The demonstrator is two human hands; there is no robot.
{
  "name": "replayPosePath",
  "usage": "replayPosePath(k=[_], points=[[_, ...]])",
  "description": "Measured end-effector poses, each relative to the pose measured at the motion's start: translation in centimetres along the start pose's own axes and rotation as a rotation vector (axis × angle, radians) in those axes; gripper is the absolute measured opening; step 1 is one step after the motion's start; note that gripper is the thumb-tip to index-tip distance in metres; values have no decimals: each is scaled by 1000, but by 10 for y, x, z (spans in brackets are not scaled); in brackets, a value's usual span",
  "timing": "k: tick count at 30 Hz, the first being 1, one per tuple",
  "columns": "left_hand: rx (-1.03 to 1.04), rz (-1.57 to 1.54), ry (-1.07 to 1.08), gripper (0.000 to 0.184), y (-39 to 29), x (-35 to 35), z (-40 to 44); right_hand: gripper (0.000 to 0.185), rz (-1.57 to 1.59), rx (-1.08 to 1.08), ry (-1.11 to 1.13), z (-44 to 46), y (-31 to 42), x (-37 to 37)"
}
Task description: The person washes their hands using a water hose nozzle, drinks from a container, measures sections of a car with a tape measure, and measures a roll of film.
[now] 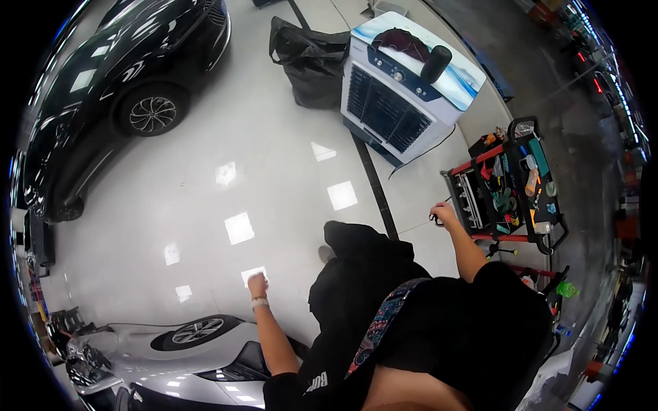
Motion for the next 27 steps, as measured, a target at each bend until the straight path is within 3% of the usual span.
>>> replayPosePath(k=[1,4,8,10,12,13,15,18,22,23,27], points=[[63,161,72,16,-35,25,31,24,215,159,20,-10,-8,-12],[295,177,195,30,-195,168,-19,10,608,207,41,-2,18,-45],[315,392,435,32,-306,331,-14,10,847,115,-109,7,77,-94],[449,471,482,33,-357,414,-8,25,718,77,-282,25,107,-126],[579,507,520,40,-411,501,-19,48,310,-73,-725,75,119,-169],[672,559,522,42,-434,546,1,64,161,-110,-777,80,153,-188],[811,623,528,52,-481,643,15,62,162,-288,-816,67,248,-218],[1076,562,552,72,-538,774,20,53,-52,-521,-934,109,325,-237],[835,624,550,93,-561,884,4,61,-268,-548,-832,160,378,-237],[983,632,519,97,-566,909,33,61,-268,-537,-827,171,379,-238],[905,552,487,90,-568,932,45,67,-339,-658,-783,188,388,-237]])
Point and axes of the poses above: each hand's wrist, its own z-axis towards the middle knuckle, its own x-axis out of the palm, y = z × x, the point moved 9 cm from there along z, towards the middle knuckle, and after that the axes turned 8 degrees about -z, right-handed, at the moved point
